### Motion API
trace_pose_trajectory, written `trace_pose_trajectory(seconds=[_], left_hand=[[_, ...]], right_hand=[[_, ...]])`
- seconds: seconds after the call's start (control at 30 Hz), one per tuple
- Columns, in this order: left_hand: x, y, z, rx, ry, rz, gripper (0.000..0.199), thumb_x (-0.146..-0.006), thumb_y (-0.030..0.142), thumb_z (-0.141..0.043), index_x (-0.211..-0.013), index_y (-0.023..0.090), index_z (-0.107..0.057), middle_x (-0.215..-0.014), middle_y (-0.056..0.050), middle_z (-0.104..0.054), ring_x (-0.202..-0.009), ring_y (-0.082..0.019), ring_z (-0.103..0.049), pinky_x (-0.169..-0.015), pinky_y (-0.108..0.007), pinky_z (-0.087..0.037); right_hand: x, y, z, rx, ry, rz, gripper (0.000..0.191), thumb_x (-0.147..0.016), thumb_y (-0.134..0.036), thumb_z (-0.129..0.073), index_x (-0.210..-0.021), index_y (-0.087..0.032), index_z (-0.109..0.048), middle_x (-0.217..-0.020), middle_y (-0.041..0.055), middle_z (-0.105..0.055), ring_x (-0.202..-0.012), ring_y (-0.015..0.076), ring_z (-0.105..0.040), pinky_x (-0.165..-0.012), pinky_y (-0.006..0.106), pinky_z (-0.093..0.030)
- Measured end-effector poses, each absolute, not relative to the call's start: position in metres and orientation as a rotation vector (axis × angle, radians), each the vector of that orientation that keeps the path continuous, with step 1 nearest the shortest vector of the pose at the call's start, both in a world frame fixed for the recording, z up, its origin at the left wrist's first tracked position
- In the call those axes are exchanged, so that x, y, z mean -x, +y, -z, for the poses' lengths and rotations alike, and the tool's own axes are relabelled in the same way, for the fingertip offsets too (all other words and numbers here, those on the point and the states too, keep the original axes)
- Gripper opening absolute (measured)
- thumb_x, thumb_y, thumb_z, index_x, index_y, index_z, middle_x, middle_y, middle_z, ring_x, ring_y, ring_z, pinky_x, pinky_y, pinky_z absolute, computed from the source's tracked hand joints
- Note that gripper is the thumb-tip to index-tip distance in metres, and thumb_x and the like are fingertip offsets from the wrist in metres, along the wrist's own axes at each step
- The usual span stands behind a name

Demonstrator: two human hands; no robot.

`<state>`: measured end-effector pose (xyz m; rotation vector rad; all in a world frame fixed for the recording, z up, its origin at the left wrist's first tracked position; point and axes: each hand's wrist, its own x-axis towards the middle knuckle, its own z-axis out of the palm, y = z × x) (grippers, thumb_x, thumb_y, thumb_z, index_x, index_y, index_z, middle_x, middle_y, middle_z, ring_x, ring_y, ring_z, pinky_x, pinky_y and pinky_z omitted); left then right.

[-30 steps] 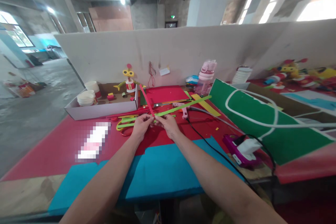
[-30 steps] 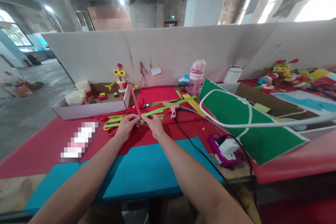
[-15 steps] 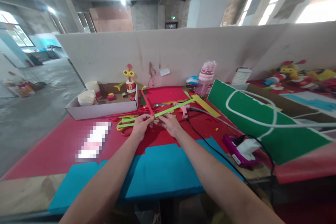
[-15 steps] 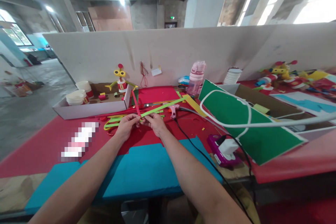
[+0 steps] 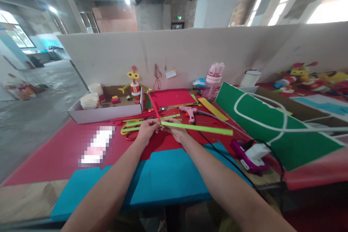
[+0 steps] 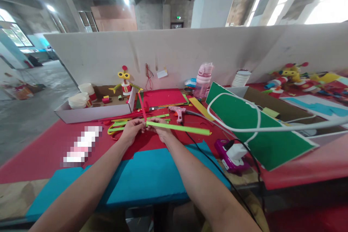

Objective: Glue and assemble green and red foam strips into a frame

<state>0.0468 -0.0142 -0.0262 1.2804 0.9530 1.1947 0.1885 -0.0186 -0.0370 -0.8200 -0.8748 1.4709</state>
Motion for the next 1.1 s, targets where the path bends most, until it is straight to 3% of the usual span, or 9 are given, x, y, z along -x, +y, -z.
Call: trace_pose_trajectory(seconds=[0.23, 0.4, 0.53, 0.83, 1.1], left_hand=[[-0.045, -0.014, 0.027, -1.299, 0.958, -1.190, 0.022, -0.059, 0.031, -0.075, -0.064, 0.011, -0.066, -0.051, -0.001, -0.058, -0.045, -0.009, -0.048, -0.047, -0.022, -0.037], [-0.049, -0.020, 0.023, -1.257, 0.891, -1.190, 0.027, -0.059, 0.032, -0.078, -0.075, 0.013, -0.065, -0.061, -0.002, -0.063, -0.050, -0.010, -0.052, -0.049, -0.022, -0.040], [-0.051, -0.024, 0.021, -1.265, 0.928, -1.169, 0.034, -0.061, 0.038, -0.078, -0.081, 0.016, -0.062, -0.065, 0.000, -0.062, -0.053, -0.010, -0.054, -0.051, -0.022, -0.044], [-0.046, -0.015, 0.028, -1.246, 0.972, -1.250, 0.028, -0.062, 0.037, -0.077, -0.071, 0.014, -0.063, -0.057, 0.001, -0.059, -0.051, -0.011, -0.052, -0.050, -0.023, -0.042], [-0.047, -0.016, 0.024, -1.129, 0.903, -1.239, 0.029, -0.059, 0.036, -0.079, -0.064, 0.012, -0.063, -0.056, -0.002, -0.061, -0.049, -0.011, -0.052, -0.049, -0.023, -0.039]], right_hand=[[-0.190, -0.019, 0.037, 0.901, -0.974, -1.412, 0.037, -0.049, -0.039, -0.085, -0.072, -0.015, -0.070, -0.061, -0.0017, -0.066, -0.055, 0.0092, -0.059, -0.063, 0.025, -0.053], [-0.188, -0.017, 0.035, 0.910, -0.898, -1.362, 0.034, -0.050, -0.039, -0.084, -0.070, -0.015, -0.069, -0.055, -0.0028, -0.062, -0.051, 0.0093, -0.056, -0.061, 0.027, -0.054], [-0.185, -0.019, 0.034, 0.893, -0.896, -1.289, 0.033, -0.053, -0.040, -0.081, -0.071, -0.016, -0.069, -0.060, -0.0014, -0.065, -0.057, 0.0118, -0.059, -0.064, 0.028, -0.054], [-0.186, -0.023, 0.030, 0.838, -0.897, -1.457, 0.032, -0.051, -0.035, -0.084, -0.071, -0.016, -0.068, -0.060, -0.0026, -0.064, -0.058, 0.0096, -0.059, -0.070, 0.028, -0.055], [-0.187, -0.025, 0.028, 0.846, -0.889, -1.486, 0.033, -0.051, -0.034, -0.086, -0.068, -0.015, -0.064, -0.061, 0.0001, -0.067, -0.061, 0.0140, -0.067, -0.071, 0.031, -0.059]])
